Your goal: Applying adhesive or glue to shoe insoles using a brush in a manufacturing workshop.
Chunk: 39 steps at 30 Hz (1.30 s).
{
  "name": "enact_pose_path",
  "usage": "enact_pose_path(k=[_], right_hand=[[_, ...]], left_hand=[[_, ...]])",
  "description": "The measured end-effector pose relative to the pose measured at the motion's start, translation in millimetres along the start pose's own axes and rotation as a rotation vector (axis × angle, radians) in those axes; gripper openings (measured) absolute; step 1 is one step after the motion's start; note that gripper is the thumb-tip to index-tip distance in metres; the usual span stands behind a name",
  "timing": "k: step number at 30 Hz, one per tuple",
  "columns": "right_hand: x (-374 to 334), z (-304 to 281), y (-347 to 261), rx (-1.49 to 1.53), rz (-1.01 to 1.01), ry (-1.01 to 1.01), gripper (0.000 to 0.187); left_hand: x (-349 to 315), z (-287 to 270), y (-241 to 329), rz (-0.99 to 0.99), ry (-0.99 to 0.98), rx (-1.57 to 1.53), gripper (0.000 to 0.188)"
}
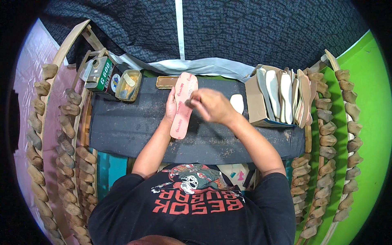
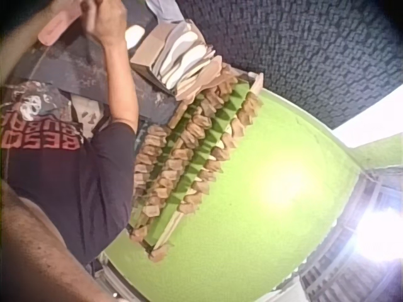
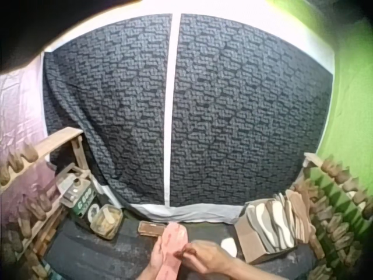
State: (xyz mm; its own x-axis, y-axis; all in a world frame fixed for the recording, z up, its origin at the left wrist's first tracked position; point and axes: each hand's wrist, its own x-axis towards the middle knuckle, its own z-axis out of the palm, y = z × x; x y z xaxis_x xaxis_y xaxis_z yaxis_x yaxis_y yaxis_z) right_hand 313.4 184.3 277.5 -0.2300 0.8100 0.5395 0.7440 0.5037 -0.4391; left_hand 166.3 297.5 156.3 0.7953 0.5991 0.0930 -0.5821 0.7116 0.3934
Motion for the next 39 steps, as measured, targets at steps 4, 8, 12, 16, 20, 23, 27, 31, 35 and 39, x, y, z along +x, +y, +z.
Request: enact_pose_path(k=[4,8,12,16,20,23,27,31,35,39], right_hand=[[16,-8,32,-0.106,0.066,0.204,0.012],[10,17,32,-0.148,-0.102,0.232,0.015],[-9,39,5,-0.046,-0.070,0.078,0.016],[-2,53,21,0.038,-0.030,0.078,0.014],[29,62,49,0.174,0.234,0.164,0.015],[48,76,82,0.219,0.337,0.209,0.018],[65,106,107,0.194,0.411,0.186,0.022],[69,136,118,0.141,0.419,0.090,0.026],[64,148,123,0.127,0.484,0.026,0.028],[58,151,133,0.130,0.529,0.011,0.029]], left_hand=[[0,-1,-10,-0.037,-0.047,0.065,0.070],[-11,-23,-14,-0.036,0.032,0.024,0.069],[-23,-42,-8,0.015,0.181,-0.043,0.064],[-38,-44,-5,0.004,0.157,-0.005,0.067],[-53,-59,-3,0.007,0.185,0.057,0.072],[-62,-72,-2,0.037,0.215,0.024,0.072],[-78,-80,9,0.063,0.271,-0.018,0.072],[-94,-82,21,0.107,0.280,-0.071,0.072],[-108,-88,30,0.165,0.279,-0.139,0.071],[-115,-94,33,0.152,0.271,-0.159,0.070]])
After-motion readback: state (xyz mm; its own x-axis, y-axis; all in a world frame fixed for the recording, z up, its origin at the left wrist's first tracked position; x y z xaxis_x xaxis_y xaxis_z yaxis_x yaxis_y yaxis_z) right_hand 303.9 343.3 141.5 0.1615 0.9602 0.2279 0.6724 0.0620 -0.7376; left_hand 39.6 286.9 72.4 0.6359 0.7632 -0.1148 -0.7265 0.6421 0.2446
